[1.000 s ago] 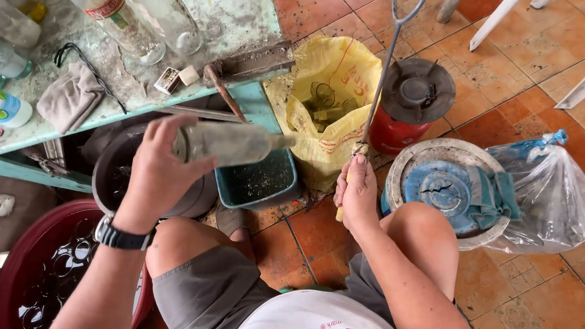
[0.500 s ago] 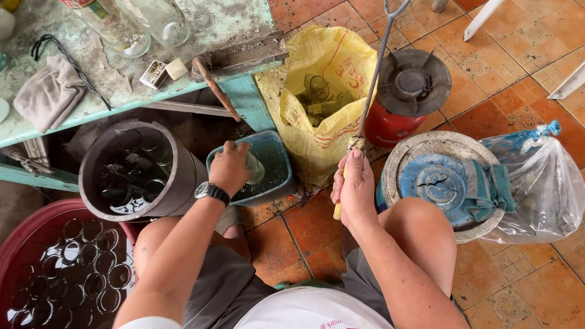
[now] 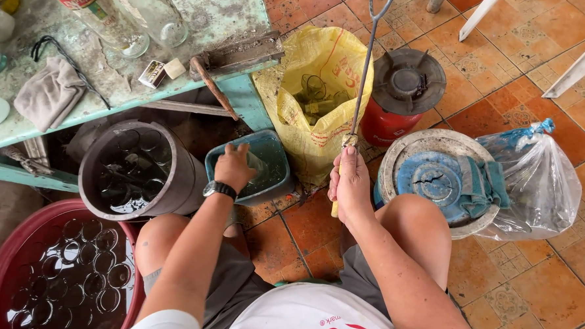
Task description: Scoring and breaking glass bottles using a manual cutter and water for temperature shock.
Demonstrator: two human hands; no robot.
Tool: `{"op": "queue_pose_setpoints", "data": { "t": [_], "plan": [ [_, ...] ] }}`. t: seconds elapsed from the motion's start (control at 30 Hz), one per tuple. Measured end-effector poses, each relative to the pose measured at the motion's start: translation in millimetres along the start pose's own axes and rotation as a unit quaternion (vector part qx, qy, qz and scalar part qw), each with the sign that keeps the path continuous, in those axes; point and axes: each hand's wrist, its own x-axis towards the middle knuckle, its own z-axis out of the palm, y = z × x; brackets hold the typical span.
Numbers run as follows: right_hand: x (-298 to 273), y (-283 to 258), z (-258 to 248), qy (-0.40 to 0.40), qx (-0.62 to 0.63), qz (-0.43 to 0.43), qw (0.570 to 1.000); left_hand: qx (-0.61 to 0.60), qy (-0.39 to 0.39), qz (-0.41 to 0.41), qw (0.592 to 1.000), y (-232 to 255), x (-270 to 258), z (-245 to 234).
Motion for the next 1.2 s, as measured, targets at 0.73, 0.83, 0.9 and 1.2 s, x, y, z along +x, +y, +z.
{"op": "queue_pose_setpoints", "data": {
  "t": [0.73, 0.83, 0.9, 1.2],
  "plan": [
    [7, -37, -24, 0.026, -0.062, -0.085, 0.994, -0.684, 0.115, -0.04, 0.72, -37, -105, -158],
    [25, -66, -55, 0.056, -0.124, -0.126, 0.983, -0.701, 0.122, -0.04, 0.702, -33, -115, -157],
    [23, -101, -80, 0.088, -0.178, -0.115, 0.973, -0.716, 0.104, -0.042, 0.689, -43, -109, -145],
    [26, -106, -174, 0.14, -0.48, 0.025, 0.866, -0.749, 0.119, -0.013, 0.652, -57, -108, -139]
  ]
}}
